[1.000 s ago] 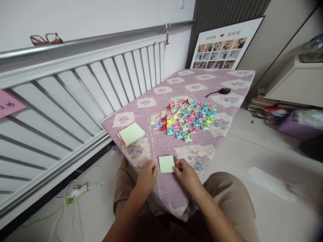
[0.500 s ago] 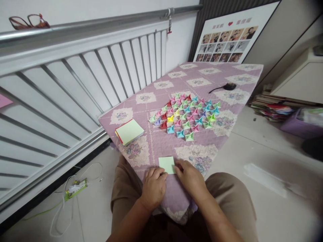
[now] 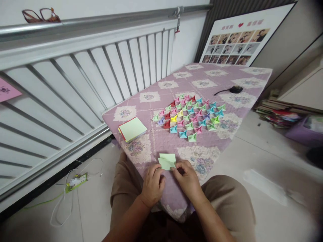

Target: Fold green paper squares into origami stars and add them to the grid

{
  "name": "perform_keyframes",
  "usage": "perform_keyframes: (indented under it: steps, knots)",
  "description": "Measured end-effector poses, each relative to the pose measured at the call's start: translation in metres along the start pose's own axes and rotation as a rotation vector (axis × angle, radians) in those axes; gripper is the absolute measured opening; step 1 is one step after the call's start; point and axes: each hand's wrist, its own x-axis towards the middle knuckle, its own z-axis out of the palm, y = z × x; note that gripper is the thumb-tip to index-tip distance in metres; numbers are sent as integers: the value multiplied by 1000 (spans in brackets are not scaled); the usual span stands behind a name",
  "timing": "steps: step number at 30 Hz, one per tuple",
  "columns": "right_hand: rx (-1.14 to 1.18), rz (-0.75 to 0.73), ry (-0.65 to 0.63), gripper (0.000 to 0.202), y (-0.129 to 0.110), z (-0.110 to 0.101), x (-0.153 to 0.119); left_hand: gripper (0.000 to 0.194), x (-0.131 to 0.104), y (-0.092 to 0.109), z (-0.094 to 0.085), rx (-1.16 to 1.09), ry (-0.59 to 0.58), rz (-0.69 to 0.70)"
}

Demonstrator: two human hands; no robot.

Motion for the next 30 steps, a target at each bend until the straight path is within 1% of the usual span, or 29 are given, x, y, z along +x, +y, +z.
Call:
perform_keyframes:
  steps: [2,4,6,8,9,11,13,15,19,21,25,30]
  knots:
    - [-20,-53,57,10,-1,3,-3,36,-3,-2,2,-27,88,-2]
    - [-82,-101,74,7,-3,4,-7,44,-4,-2,3,-30,156,-14]
    - [-175,-169,81,5,-6,5,-11,51,-4,-1,1,-6,204,-15]
    - [-284,-248,89,7,-10,6,-15,52,-2,2,-3,40,223,11]
    - [-330,-283,90,8,-12,6,-17,50,0,3,-7,64,220,34]
    - [-379,-333,84,7,-16,5,-21,42,5,7,-14,103,179,88]
    - [-378,-359,71,7,-19,3,-25,30,10,10,-22,111,103,139]
    - [-366,-361,21,10,-19,0,-29,22,11,12,-28,106,37,167]
    - [-354,-315,-142,20,-16,-9,-37,23,-1,11,-32,114,-71,169]
    - [-352,-297,-176,22,-15,-13,-39,23,-11,8,-31,116,-110,161]
    - [-369,-318,-175,22,-16,-15,-41,22,-24,2,-32,127,-130,127]
    - [-396,-402,-220,18,-25,-3,-37,23,-21,-6,-41,175,-80,104]
